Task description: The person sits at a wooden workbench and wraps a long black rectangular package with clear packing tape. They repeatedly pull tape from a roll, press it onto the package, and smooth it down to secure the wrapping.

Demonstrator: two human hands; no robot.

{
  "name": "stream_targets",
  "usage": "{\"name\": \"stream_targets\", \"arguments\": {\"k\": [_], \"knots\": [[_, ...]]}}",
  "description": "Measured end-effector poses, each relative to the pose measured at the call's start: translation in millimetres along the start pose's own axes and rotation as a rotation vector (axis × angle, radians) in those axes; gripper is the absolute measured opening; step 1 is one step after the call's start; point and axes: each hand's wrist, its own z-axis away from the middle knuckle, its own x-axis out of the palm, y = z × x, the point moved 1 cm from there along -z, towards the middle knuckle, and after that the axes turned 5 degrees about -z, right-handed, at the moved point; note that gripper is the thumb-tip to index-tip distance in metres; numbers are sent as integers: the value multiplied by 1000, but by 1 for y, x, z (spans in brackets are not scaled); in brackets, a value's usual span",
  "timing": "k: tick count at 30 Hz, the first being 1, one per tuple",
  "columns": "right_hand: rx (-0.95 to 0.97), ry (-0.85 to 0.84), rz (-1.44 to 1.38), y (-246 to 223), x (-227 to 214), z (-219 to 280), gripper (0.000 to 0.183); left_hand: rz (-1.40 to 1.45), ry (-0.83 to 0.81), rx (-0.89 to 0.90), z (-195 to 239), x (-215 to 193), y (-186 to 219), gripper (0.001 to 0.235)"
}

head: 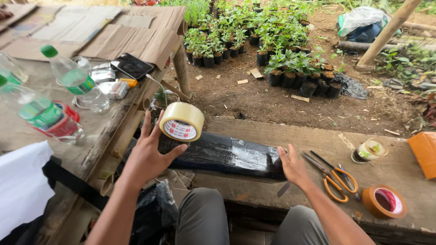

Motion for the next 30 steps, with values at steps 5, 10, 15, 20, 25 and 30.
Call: {"name": "stream_targets", "arguments": {"k": [5,10,15,20,25,30], "knots": [[-56,-29,180,-18,-11,13,99,134,-35,43,-35,96,-91,102],[-23,-215,509,-98,-11,44,105,282,-153,-38,-37,146,-162,102],[6,-175,1001,-221,5,77,100,289,-157,-2,-30,144,-172,111],[-930,-188,171,-286,147,86,112,261,-254,-108,-23,128,-163,115],[-778,-432,-236,-254,211,50,52,429,-268,-76,-31,148,-196,109],[-705,-576,-518,-226,220,33,35,964,49,135,-76,189,-228,41]]}}
